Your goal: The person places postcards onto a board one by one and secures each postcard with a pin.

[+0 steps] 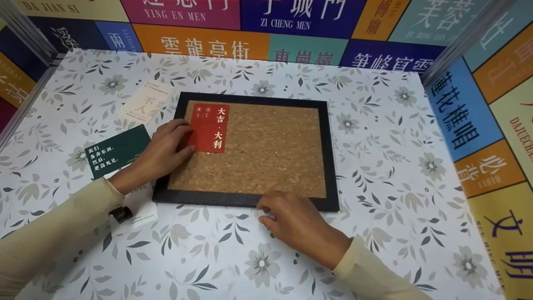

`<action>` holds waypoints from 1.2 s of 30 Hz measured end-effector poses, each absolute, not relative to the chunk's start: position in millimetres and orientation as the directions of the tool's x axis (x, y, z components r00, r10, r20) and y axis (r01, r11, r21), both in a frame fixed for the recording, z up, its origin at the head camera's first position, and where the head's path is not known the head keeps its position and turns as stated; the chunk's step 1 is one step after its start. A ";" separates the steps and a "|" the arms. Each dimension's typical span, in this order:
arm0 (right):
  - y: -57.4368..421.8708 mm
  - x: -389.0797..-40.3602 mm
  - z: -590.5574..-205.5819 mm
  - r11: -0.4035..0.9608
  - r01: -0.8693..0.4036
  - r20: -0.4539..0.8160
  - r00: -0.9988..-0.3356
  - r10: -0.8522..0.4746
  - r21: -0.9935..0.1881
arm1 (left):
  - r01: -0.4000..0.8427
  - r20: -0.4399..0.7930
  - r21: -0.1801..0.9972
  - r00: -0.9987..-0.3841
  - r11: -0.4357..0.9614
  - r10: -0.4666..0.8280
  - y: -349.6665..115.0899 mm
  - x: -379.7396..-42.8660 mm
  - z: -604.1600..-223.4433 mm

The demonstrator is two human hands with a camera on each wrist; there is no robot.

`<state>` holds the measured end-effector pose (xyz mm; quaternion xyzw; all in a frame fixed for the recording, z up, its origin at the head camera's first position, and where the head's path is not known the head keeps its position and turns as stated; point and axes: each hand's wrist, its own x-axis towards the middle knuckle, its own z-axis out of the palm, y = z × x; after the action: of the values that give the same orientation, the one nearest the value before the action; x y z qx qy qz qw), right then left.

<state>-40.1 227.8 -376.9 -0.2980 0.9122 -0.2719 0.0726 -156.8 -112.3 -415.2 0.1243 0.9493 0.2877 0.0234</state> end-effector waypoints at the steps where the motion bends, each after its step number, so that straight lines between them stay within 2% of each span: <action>1: 227.6 -38.2 -376.9 0.679 -0.522 0.041 -0.807 -0.589 -0.516 | 0.225 0.028 0.549 -0.968 0.805 0.251 -112.0 -156.7 -414.9; 10: 230.6 -25.5 -379.9 0.735 -0.595 0.038 -0.785 -0.619 -0.325 | 0.241 0.042 0.528 -0.965 0.814 0.259 -110.8 -157.2 -416.1; 19: 233.0 -22.3 -385.5 0.744 -0.590 0.020 -0.787 -0.616 -0.313 | 0.232 0.033 0.526 -0.967 0.818 0.254 -110.5 -156.7 -415.9; 36: 234.1 -21.4 -394.0 0.737 -0.608 0.066 -0.783 -0.619 -0.296 | 0.253 0.055 0.518 -0.963 0.817 0.264 -110.8 -157.5 -416.6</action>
<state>-21.4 234.1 -394.0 -0.3292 0.9317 -0.1523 0.0182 -157.5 -110.8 -416.6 0.1357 0.9531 0.2705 0.0098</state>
